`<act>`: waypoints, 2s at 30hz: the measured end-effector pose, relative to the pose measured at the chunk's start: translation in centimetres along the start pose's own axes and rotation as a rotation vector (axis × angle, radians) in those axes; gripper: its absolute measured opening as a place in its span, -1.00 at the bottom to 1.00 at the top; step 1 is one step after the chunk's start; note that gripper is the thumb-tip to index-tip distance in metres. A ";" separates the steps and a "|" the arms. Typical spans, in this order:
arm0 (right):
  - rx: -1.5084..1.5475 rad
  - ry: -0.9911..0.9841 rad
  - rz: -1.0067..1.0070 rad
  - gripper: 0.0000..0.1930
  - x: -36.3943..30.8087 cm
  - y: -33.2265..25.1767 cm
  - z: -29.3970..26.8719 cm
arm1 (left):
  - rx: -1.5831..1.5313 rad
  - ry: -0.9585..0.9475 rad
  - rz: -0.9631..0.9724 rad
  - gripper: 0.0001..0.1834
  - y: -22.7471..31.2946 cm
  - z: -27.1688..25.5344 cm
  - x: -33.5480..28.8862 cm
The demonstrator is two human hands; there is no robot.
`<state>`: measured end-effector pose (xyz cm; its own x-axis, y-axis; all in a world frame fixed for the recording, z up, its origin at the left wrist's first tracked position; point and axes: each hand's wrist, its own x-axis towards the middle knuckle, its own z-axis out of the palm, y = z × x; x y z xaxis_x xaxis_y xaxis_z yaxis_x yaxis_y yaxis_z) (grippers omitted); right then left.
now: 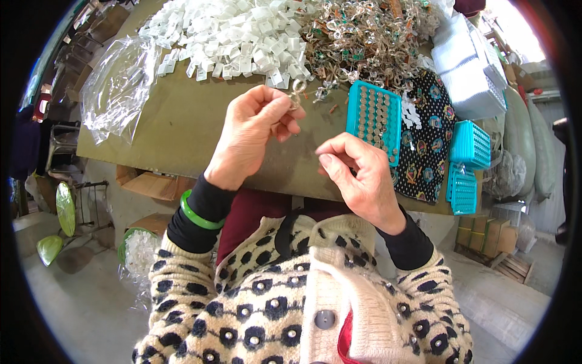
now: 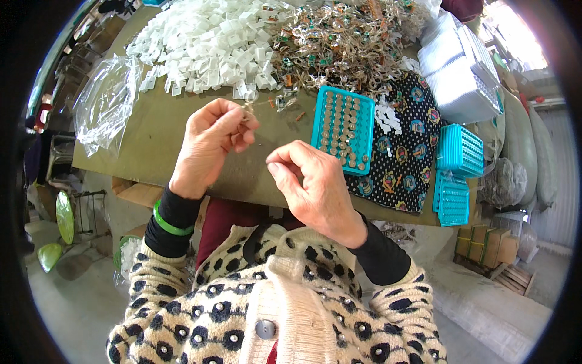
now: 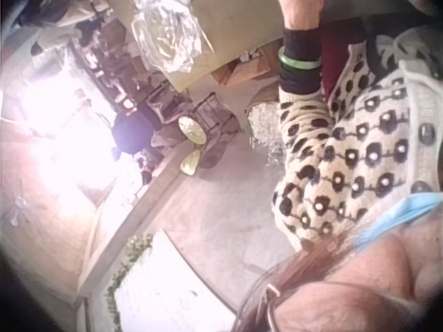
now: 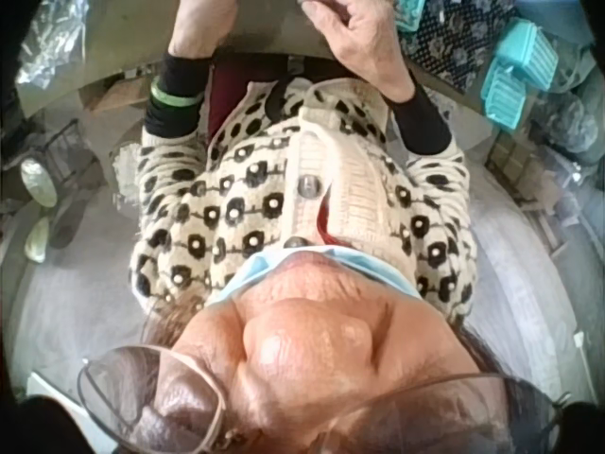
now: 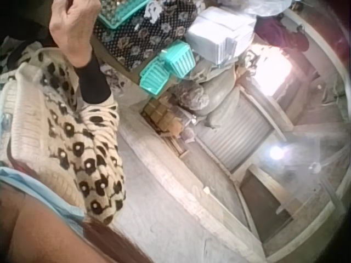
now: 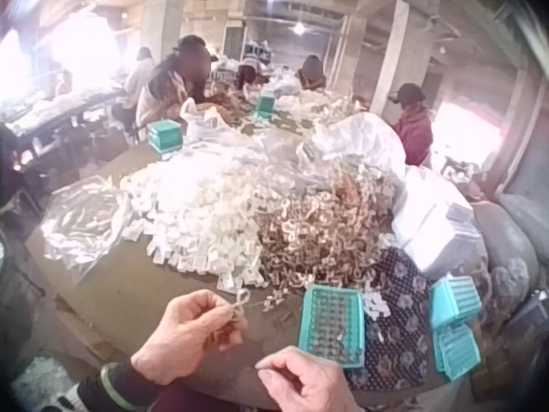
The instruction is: The person assembles small electronic components by hand. They repeatedly pick a white plastic housing, insert a metal pin, and attach a small metal piece, then place the assembled unit into a blue tray. The person also handles and separates small metal loops and wires on the table.
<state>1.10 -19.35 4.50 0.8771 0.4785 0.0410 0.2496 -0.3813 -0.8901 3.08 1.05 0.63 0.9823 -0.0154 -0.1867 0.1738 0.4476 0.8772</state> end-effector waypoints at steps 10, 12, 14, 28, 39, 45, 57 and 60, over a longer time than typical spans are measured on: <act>0.451 0.143 0.208 -0.73 1.5 0.4 2.6 | 0.173 0.067 0.128 -0.85 -0.6 -0.4 -1.7; 0.570 0.136 0.198 -0.68 2.0 0.6 2.7 | 0.314 0.057 0.171 -0.90 -1.1 0.0 -2.2; 0.717 0.146 0.214 -0.68 2.5 0.7 2.8 | 0.469 0.035 0.233 -0.90 -1.5 0.4 -2.7; 0.930 0.186 0.333 -0.90 3.9 0.1 2.0 | 0.783 -0.136 0.575 -0.90 -2.7 0.8 -4.3; 1.128 -0.103 0.428 -0.91 1.9 -0.6 0.7 | 0.111 -0.139 0.169 -0.75 -0.3 -0.2 -3.3; 0.949 -0.030 0.411 -0.89 1.3 -0.5 0.7 | 0.082 -0.118 0.142 -0.78 -0.8 0.3 -4.0; -0.047 0.270 -0.267 -0.85 0.2 0.7 1.3 | -0.402 -0.241 -0.094 -0.87 -1.7 1.4 -5.0; -0.053 0.242 -0.309 -0.86 0.1 0.8 0.9 | -0.501 -0.308 -0.125 -0.88 -2.1 1.5 -5.0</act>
<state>0.99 -18.93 3.39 0.8271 0.3791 0.4150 0.5324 -0.2915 -0.7947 -2.08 -1.13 0.42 0.9447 -0.3197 -0.0724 0.3084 0.7918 0.5272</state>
